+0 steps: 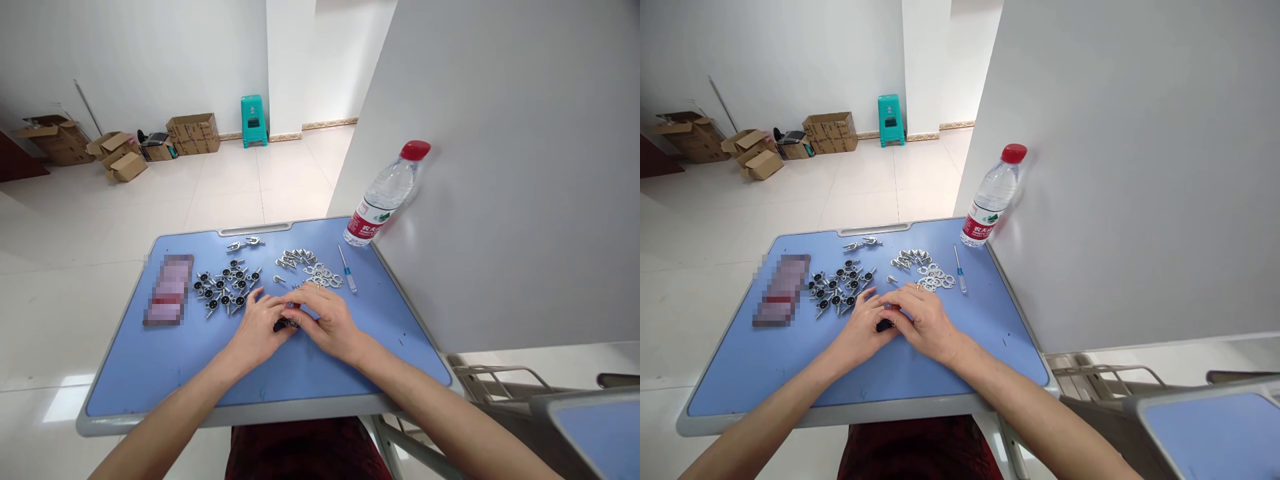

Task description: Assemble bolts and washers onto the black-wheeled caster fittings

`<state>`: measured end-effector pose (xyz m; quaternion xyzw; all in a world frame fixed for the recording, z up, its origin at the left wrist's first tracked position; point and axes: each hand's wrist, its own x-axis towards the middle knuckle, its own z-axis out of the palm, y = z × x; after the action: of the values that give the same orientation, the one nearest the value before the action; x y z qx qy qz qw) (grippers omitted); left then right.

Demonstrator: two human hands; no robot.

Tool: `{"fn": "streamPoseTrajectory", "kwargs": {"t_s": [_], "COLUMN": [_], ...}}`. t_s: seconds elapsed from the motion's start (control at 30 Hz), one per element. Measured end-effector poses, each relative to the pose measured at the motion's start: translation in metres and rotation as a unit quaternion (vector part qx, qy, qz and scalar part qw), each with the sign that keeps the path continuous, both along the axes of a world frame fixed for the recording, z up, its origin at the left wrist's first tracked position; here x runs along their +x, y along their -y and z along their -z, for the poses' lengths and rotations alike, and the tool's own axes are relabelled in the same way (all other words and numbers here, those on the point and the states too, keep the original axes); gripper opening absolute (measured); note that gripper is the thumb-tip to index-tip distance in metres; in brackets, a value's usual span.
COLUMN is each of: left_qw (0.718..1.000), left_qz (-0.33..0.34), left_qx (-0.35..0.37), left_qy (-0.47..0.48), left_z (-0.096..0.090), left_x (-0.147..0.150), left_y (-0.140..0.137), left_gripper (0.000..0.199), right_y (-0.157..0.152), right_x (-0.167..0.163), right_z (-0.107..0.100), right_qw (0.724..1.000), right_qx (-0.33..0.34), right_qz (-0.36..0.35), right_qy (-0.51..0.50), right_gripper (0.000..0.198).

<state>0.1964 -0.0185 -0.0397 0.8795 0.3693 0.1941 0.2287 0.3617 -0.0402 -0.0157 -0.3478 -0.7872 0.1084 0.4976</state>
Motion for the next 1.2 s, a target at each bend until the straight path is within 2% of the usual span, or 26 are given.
{"fn": "streamPoseTrajectory", "kwargs": {"t_s": [0.17,0.3,0.47,0.77,0.83,1.0,1.2], "left_qw": [1.000,1.000,1.000,1.000,1.000,1.000,1.000], "left_qz": [0.002,0.003,0.003,0.000,0.001,0.003,-0.006], "left_qx": [-0.005,0.000,0.004,0.002,0.004,0.001,0.003], "left_qy": [-0.008,0.001,-0.002,-0.009,-0.008,-0.022,-0.016], "left_z": [0.0016,0.0031,0.0028,0.0008,0.0004,0.0002,0.0012], "left_x": [0.0001,-0.0005,-0.0006,0.0011,0.0008,-0.0003,0.0006], "left_y": [-0.0015,-0.0017,-0.0011,-0.0004,-0.0005,-0.0014,-0.0014], "left_gripper": [0.007,0.007,0.005,0.006,0.007,0.011,0.007], "right_y": [0.0007,0.0010,0.0004,-0.0005,-0.0002,0.0026,0.0014], "right_x": [0.0031,0.0067,0.0068,0.0006,0.0010,0.0036,0.0030], "right_z": [0.0039,0.0010,-0.0033,0.0042,0.0038,0.0001,0.0029], "right_qw": [0.999,0.997,0.995,0.998,0.998,0.993,0.996], "right_qx": [0.015,-0.017,-0.061,-0.055,-0.054,-0.079,-0.059], "right_qz": [-0.024,-0.056,-0.058,0.006,0.000,-0.073,-0.055], "right_qy": [0.027,0.052,0.047,0.019,0.021,0.054,0.039], "right_gripper": [0.024,0.034,0.023,0.007,0.009,0.021,0.027]}}
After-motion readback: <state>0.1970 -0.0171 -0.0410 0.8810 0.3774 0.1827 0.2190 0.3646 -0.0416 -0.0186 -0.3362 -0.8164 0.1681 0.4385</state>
